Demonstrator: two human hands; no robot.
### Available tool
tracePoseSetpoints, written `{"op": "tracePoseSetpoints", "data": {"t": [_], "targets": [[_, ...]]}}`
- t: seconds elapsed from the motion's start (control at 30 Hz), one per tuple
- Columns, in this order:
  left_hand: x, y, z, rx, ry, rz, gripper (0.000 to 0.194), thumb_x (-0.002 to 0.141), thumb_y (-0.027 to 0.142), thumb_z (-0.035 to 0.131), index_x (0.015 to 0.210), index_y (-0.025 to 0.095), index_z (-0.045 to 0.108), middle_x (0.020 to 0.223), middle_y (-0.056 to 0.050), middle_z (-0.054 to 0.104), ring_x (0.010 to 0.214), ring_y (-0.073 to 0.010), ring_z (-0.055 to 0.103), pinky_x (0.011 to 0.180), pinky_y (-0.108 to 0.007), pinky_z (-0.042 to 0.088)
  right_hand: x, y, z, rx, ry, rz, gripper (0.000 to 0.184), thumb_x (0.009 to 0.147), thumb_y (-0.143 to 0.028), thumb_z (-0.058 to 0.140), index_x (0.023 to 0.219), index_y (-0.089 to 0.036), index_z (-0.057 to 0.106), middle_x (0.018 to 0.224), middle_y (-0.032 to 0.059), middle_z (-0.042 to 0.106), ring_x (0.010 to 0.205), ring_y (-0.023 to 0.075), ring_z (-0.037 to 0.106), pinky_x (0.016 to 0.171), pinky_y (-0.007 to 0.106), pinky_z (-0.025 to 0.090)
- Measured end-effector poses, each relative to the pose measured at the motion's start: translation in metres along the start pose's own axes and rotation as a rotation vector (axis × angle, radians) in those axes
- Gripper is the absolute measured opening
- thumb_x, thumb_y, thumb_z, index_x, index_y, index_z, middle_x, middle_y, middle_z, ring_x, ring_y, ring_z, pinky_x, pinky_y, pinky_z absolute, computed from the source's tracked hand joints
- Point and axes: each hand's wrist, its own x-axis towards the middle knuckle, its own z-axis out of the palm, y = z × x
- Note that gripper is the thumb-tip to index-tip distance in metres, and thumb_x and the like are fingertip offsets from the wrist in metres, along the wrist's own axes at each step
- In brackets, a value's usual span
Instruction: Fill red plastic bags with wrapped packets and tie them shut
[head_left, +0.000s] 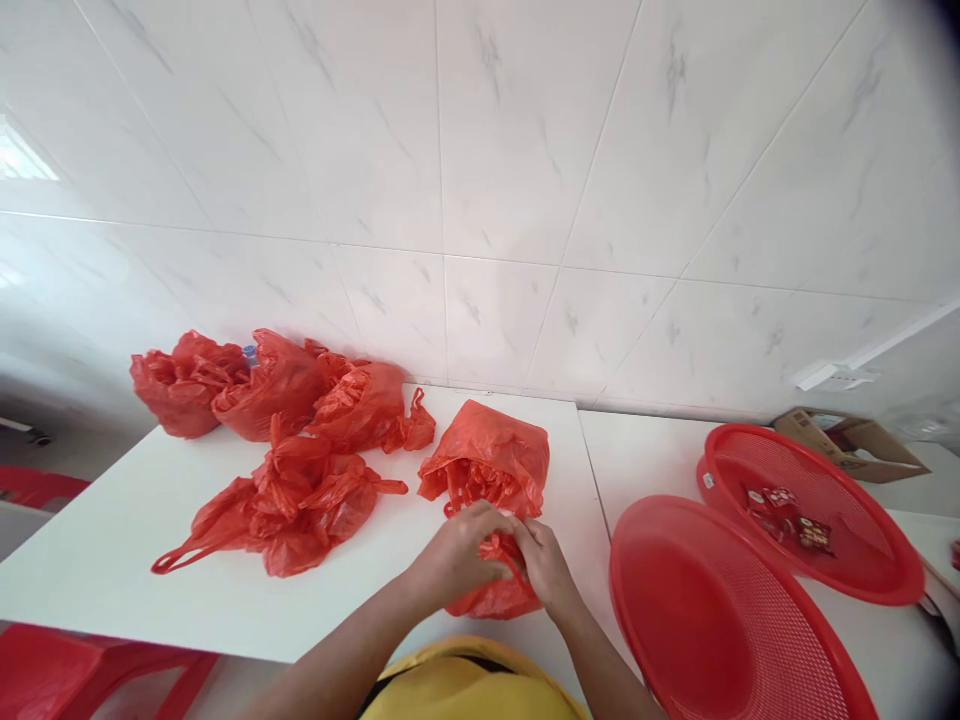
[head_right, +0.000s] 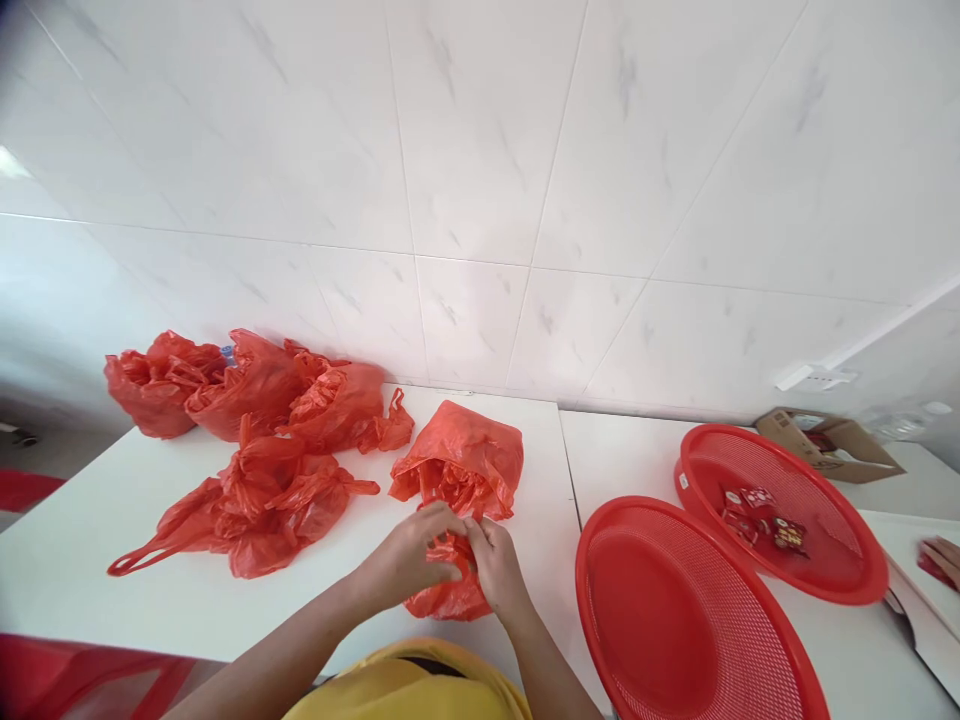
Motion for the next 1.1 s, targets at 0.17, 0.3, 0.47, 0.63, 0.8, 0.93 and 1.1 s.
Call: {"op": "tracePoseSetpoints", "data": {"t": [0.17, 0.3, 0.47, 0.63, 0.8, 0.93, 1.1], "targets": [[0.001, -0.016, 0.021, 0.029, -0.039, 0.006, 0.017, 0.075, 0.007, 0.056, 0.08, 0.019, 0.066, 0.093, -0.002, 0.066, 0.086, -0.0152, 0.059, 0.08, -0.026, 0.047, -0.002, 0.007, -0.001, 0.1, -0.025, 0.084, 0.047, 0.082, -0.062, 0.049, 0.077, -0.019, 0.064, 0.051, -0.0033, 0.047, 0.044, 0.0111, 0.037, 0.042, 0.024, 0.027], [0.004, -0.03, 0.025, 0.091, 0.075, -0.196, 0.016, 0.078, 0.01, 0.053, 0.079, 0.019, 0.067, 0.089, -0.003, 0.066, 0.084, -0.0166, 0.059, 0.079, -0.029, 0.047, -0.004, 0.013, -0.018, -0.017, -0.196, 0.034, 0.045, 0.083, -0.057, 0.052, 0.099, -0.02, 0.07, 0.056, -0.0013, 0.055, 0.05, 0.0145, 0.048, 0.052, 0.028, 0.041], [0.003, -0.045, 0.032, 0.005, 0.084, -0.237, 0.018, 0.075, 0.011, 0.058, 0.084, 0.02, 0.07, 0.116, -0.005, 0.065, 0.102, -0.0184, 0.058, 0.09, -0.03, 0.044, -0.007, 0.024, -0.036, -0.215, -0.212, 0.046, 0.041, 0.075, -0.059, 0.055, 0.084, -0.025, 0.076, 0.085, 0.0075, 0.07, 0.087, 0.0263, 0.064, 0.079, 0.036, 0.052], [0.001, -0.052, 0.043, -0.023, -0.001, -0.394, 0.023, 0.075, 0.027, 0.061, 0.095, 0.024, 0.07, 0.091, -0.001, 0.072, 0.082, -0.0185, 0.061, 0.071, -0.029, 0.046, 0.005, 0.044, -0.033, -0.243, -0.175, 0.049, 0.037, 0.064, -0.047, 0.064, 0.093, -0.023, 0.067, 0.089, 0.007, 0.071, 0.09, 0.027, 0.066, 0.081, 0.034, 0.052], [-0.002, -0.051, 0.044, 0.018, -0.032, -0.395, 0.024, 0.071, 0.041, 0.066, 0.092, 0.03, 0.071, 0.089, 0.001, 0.071, 0.078, -0.0181, 0.06, 0.066, -0.028, 0.043, 0.015, 0.053, -0.033, -0.488, 0.035, 0.125, 0.036, 0.064, -0.045, 0.059, 0.095, -0.028, 0.066, 0.094, 0.004, 0.073, 0.091, 0.0263, 0.066, 0.079, 0.033, 0.051], [-0.003, -0.052, 0.045, 0.032, -0.075, -0.407, 0.03, 0.071, 0.04, 0.066, 0.097, 0.026, 0.07, 0.093, 0.0, 0.071, 0.08, -0.0183, 0.06, 0.068, -0.028, 0.045, 0.01, 0.048, -0.034, -0.328, -0.035, 0.168, 0.04, 0.063, -0.042, 0.057, 0.098, -0.027, 0.071, 0.111, 0.0045, 0.072, 0.106, 0.0284, 0.064, 0.085, 0.032, 0.053], [-0.001, -0.06, 0.045, 0.201, -0.077, -0.216, 0.018, 0.074, 0.033, 0.068, 0.087, 0.022, 0.072, 0.089, -0.003, 0.071, 0.086, -0.0194, 0.061, 0.077, -0.029, 0.046, 0.009, 0.045, -0.037, -0.059, -0.089, 0.194, 0.048, 0.067, -0.049, 0.064, 0.105, -0.021, 0.071, 0.118, 0.0082, 0.069, 0.115, 0.03, 0.06, 0.09, 0.034, 0.054]]}}
